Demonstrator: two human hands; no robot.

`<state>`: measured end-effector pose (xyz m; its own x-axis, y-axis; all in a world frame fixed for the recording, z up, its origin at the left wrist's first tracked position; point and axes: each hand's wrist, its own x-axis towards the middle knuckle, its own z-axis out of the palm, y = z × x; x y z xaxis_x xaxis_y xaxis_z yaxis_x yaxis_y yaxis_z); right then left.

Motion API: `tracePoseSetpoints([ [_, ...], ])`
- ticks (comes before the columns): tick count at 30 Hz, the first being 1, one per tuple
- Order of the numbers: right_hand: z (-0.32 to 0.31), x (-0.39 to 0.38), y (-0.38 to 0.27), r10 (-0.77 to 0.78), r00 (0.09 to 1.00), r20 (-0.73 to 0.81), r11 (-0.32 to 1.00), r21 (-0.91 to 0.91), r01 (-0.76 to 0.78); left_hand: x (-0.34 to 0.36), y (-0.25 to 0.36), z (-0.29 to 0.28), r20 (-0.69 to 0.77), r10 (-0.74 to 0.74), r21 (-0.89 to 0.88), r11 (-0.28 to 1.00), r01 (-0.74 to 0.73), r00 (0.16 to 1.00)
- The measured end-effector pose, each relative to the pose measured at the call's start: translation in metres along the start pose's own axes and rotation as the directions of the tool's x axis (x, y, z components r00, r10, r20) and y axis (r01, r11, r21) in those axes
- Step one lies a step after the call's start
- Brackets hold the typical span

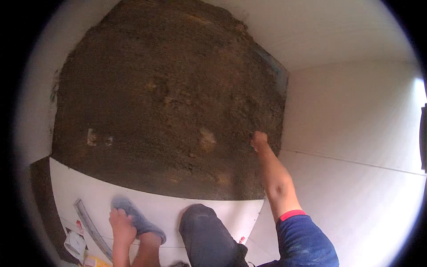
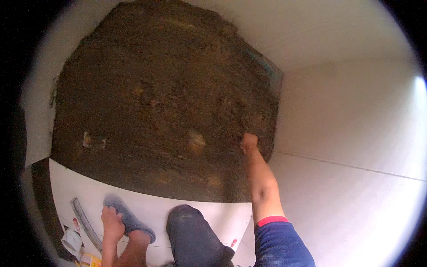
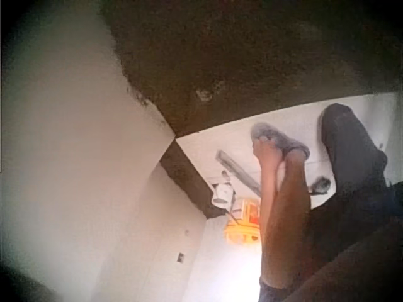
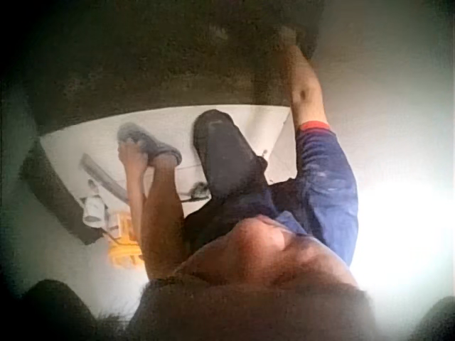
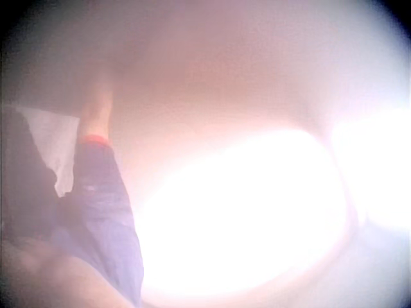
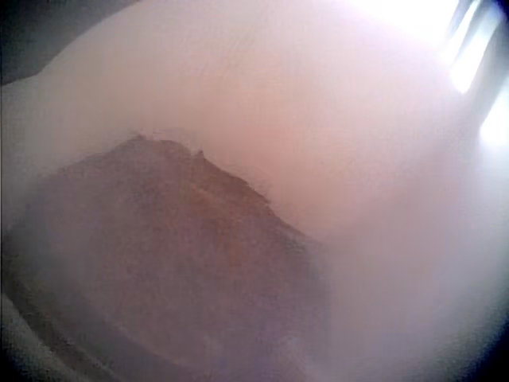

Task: The person spreads a layer of mortar on a floor using a notched trowel.

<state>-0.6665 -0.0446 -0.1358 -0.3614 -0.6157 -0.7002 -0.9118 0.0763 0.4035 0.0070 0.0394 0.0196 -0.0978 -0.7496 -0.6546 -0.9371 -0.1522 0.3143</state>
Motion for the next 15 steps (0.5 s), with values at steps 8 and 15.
tracePoseSetpoints([
  [8, -0.043, -0.008, -0.04, 0.359, 0.831, 0.425, -0.348, 0.887, -0.303, -0.014, -0.019, 0.013, -0.096, 0.002, -0.087, 0.996, -0.011, 0.995],
  [15, -0.146, -0.053, -0.058, 0.351, 0.918, 0.184, -0.431, 0.902, -0.016, -0.006, -0.011, 0.009, -0.076, -0.011, -0.084, 0.996, 0.004, 0.997],
])
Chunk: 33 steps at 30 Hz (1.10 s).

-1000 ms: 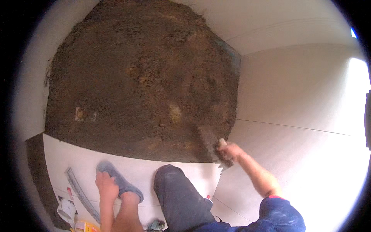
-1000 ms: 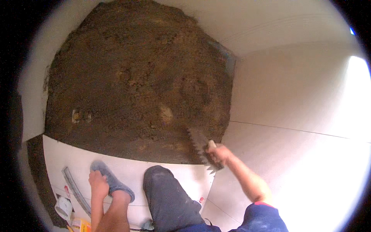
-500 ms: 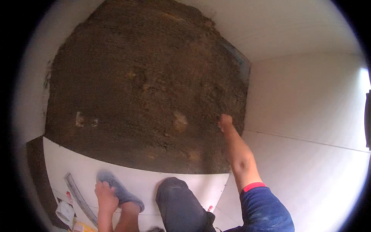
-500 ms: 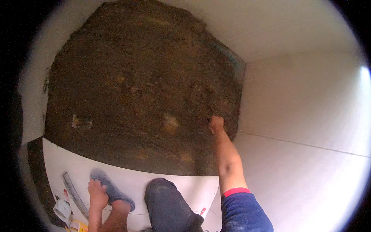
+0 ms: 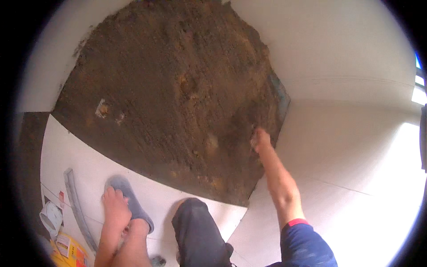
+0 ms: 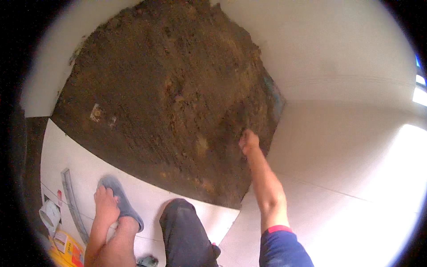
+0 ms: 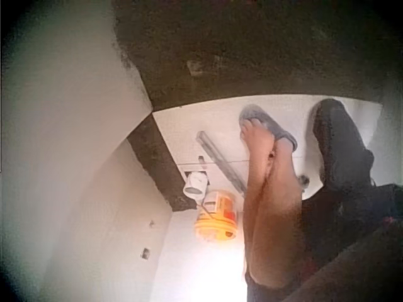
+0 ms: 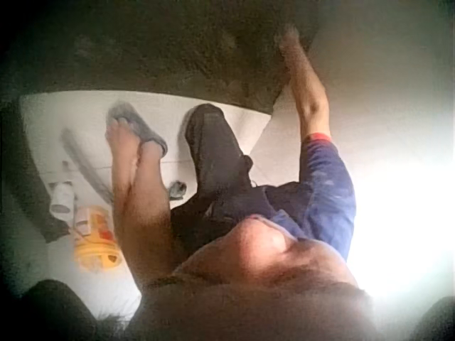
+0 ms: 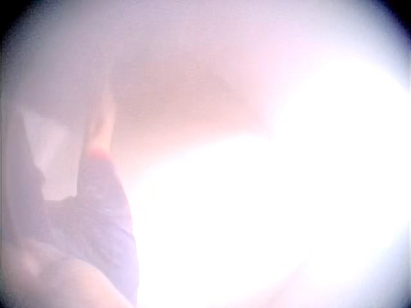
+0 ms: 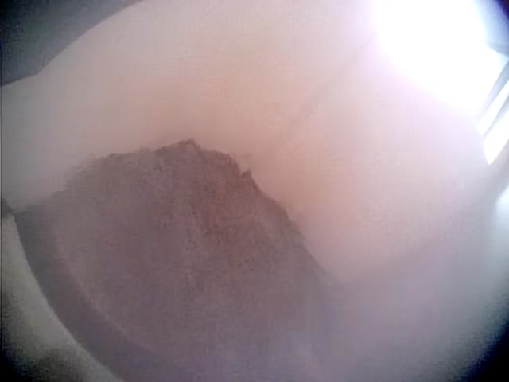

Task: The person spreads a layer of mortar on a floor using a notched trowel.

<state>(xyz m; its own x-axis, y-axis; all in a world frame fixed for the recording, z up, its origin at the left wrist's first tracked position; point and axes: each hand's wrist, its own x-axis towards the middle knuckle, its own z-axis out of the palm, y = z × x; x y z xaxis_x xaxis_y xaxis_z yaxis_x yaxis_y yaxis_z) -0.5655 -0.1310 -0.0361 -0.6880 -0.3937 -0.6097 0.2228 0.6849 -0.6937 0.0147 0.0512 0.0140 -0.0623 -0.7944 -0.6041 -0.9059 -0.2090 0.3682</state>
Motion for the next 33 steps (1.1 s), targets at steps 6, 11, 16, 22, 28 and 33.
tracePoseSetpoints([
  [6, 0.056, -0.059, -0.146, -0.381, 0.906, 0.185, 0.742, -0.523, 0.419, 0.004, 0.004, -0.005, 0.063, -0.042, 0.065, 0.997, 0.038, 0.997],
  [11, 0.026, -0.073, -0.181, -0.49, 0.855, 0.169, 0.489, -0.759, 0.43, 0.007, 0.011, -0.007, 0.097, -0.102, 0.063, 0.993, 0.096, 0.99],
  [16, -0.115, -0.087, -0.022, -0.19, 0.974, 0.125, 0.887, -0.402, 0.225, 0.011, 0.014, -0.006, 0.118, -0.081, 0.087, 0.994, 0.071, 0.99],
  [22, -0.192, -0.192, 0.099, 0.4, 0.916, 0.02, 0.825, -0.444, -0.35, 0.001, -0.001, 0.002, -0.007, 0.015, 0.139, 0.99, -0.014, 1.0],
  [28, -0.196, -0.136, 0.165, 0.331, 0.932, 0.151, 0.89, -0.378, -0.255, 0.004, -0.001, 0.005, 0.016, 0.005, 0.173, 0.985, -0.007, 1.0],
  [33, -0.143, -0.103, 0.2, 0.19, 0.976, 0.11, 0.948, -0.278, -0.154, -0.001, 0.012, -0.008, 0.045, 0.0, 0.104, 0.995, -0.005, 0.999],
])
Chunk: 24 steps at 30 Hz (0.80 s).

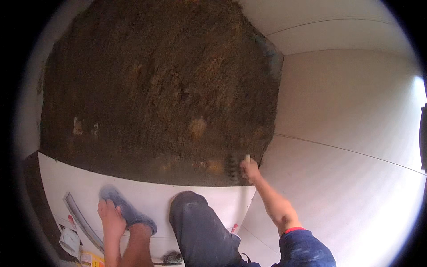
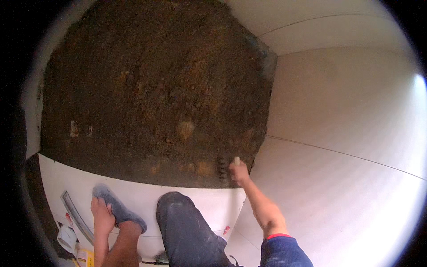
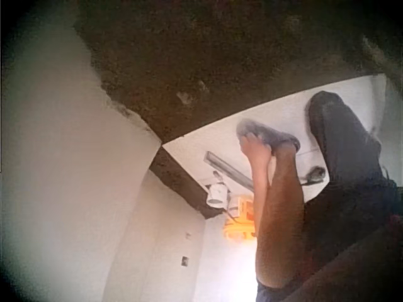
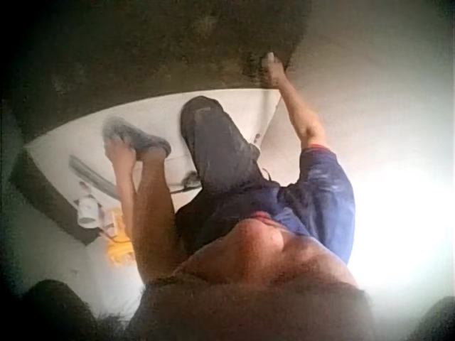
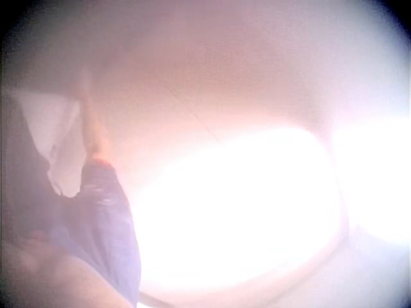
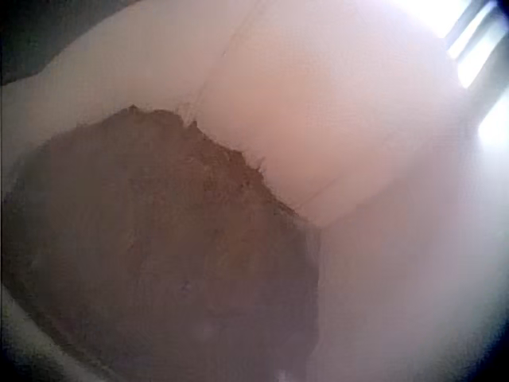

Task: The person spreads a layer of mortar on a floor using a notched trowel.

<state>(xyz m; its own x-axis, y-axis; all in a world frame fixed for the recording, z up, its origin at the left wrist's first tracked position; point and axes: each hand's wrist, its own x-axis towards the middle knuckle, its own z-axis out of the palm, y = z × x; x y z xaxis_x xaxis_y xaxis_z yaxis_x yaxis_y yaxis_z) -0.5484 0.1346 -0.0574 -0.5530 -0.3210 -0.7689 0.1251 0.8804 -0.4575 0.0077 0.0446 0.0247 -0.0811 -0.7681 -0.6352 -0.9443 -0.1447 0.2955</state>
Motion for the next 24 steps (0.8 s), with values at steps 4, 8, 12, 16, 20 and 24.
tracePoseSetpoints([
  [4, 0.043, 0.059, -0.094, -0.153, 0.986, -0.062, 0.975, -0.174, 0.14, 0.0, -0.014, 0.009, -0.058, 0.05, 0.023, 0.999, -0.049, 0.997],
  [8, 0.103, 0.076, -0.215, -0.151, 0.984, -0.092, 0.988, 0.0, 0.152, 0.004, -0.018, 0.006, -0.026, 0.068, -0.039, 0.997, -0.069, 0.997],
  [12, 0.086, 0.037, -0.263, -0.166, 0.986, -0.031, 0.984, -0.076, 0.163, 0.002, -0.022, 0.013, -0.046, 0.121, -0.045, 0.991, -0.123, 0.992],
  [16, 0.075, 0.007, -0.3, -0.309, 0.95, -0.041, 0.937, -0.187, 0.297, 0.007, -0.011, 0.01, -0.032, 0.075, 0.002, 0.997, -0.075, 0.997],
  [20, 0.071, -0.023, -0.362, -0.668, 0.742, -0.054, 0.525, -0.741, 0.418, 0.007, -0.013, 0.004, 0.043, 0.024, 0.001, 1.0, -0.024, 0.999],
  [24, 0.037, -0.014, -0.344, -0.79, 0.601, -0.116, 0.374, -0.869, 0.324, 0.011, -0.008, 0.004, 0.078, -0.027, -0.001, 1.0, 0.027, 0.997],
])
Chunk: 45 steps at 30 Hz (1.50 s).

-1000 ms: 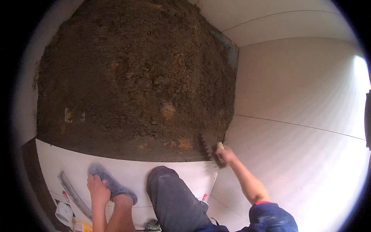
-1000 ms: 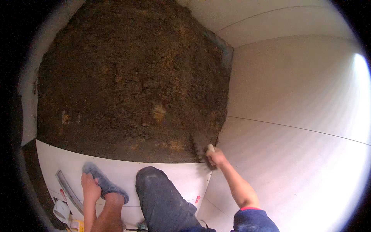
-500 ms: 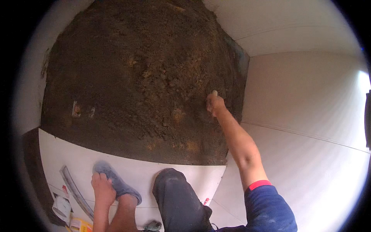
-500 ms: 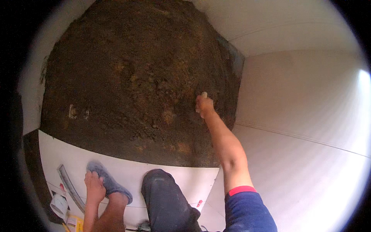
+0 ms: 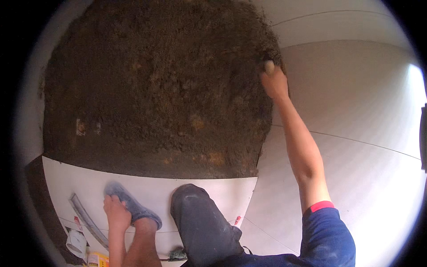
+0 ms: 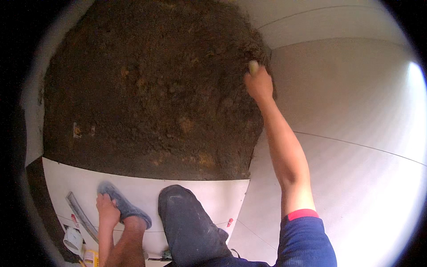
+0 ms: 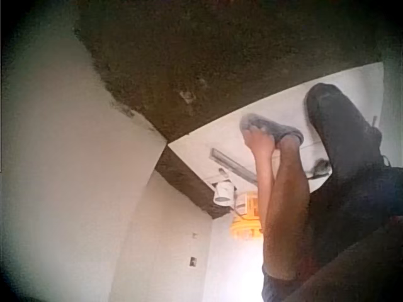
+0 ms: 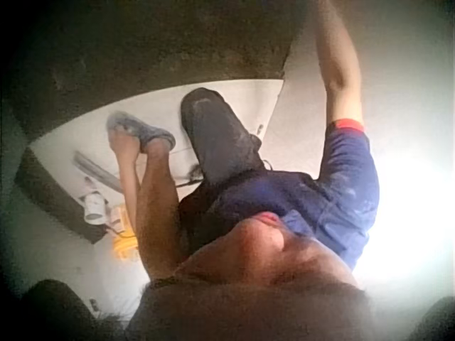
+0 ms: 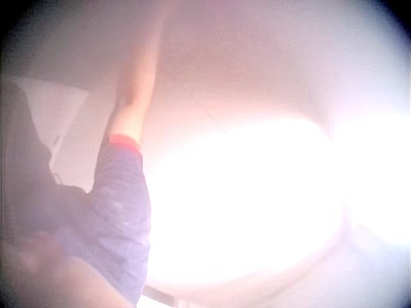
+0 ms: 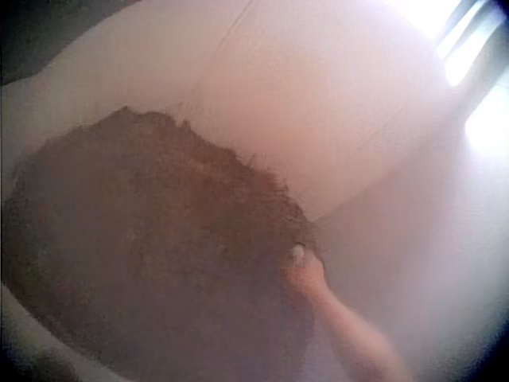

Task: The person spreads a layer of mortar on a floor using a notched trowel.

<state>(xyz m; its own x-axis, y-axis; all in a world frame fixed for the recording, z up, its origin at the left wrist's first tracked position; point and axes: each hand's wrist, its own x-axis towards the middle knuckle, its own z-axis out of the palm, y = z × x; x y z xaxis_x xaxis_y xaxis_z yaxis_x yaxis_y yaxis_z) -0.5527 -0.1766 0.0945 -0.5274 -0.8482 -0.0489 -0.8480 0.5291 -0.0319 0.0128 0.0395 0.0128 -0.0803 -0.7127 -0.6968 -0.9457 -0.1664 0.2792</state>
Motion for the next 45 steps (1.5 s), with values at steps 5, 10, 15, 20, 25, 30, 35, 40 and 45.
tracePoseSetpoints([
  [5, 0.04, -0.117, 0.15, 0.121, 0.895, 0.429, 0.912, 0.308, -0.271, -0.003, 0.002, 0.004, -0.066, 0.021, 0.013, 1.0, -0.02, 0.998],
  [10, 0.077, -0.195, 0.142, -0.075, 0.783, 0.618, 0.994, 0.109, 0.01, -0.003, 0.001, -0.002, -0.037, 0.037, 0.036, 0.999, -0.036, 0.999],
  [15, 0.133, -0.21, 0.126, -0.339, 0.619, 0.708, 0.916, 0.099, 0.388, -0.004, 0.003, -0.001, -0.054, 0.0, 0.031, 1.0, 0.001, 0.999],
  [20, 0.174, -0.175, 0.109, -0.116, 0.752, 0.649, 0.971, -0.084, 0.222, -0.013, -0.002, 0.001, -0.085, 0.029, 0.002, 1.0, -0.029, 0.996],
  [25, 0.167, -0.103, 0.069, -0.311, 0.686, 0.658, 0.845, -0.139, 0.516, -0.012, -0.012, 0.0, -0.099, 0.129, 0.001, 0.992, -0.129, 0.987],
  [30, 0.148, -0.03, 0.057, -0.286, 0.878, 0.385, 0.843, -0.335, 0.421, -0.009, -0.014, 0.006, -0.147, 0.086, -0.024, 0.996, -0.091, 0.985],
  [35, 0.045, 0.051, -0.011, -0.319, 0.938, 0.138, 0.875, -0.339, 0.347, -0.005, -0.008, 0.015, -0.133, 0.028, -0.032, 0.999, -0.032, 0.991],
  [40, 0.01, 0.03, -0.037, -0.321, 0.924, 0.209, 0.946, 0.015, 0.325, -0.009, -0.014, 0.01, -0.072, -0.006, -0.073, 0.997, 0.001, 0.997],
  [45, 0.073, -0.109, -0.013, -0.339, 0.574, 0.745, 0.937, 0.215, 0.274, -0.006, -0.012, 0.015, -0.135, 0.031, -0.072, 0.997, -0.041, 0.99],
])
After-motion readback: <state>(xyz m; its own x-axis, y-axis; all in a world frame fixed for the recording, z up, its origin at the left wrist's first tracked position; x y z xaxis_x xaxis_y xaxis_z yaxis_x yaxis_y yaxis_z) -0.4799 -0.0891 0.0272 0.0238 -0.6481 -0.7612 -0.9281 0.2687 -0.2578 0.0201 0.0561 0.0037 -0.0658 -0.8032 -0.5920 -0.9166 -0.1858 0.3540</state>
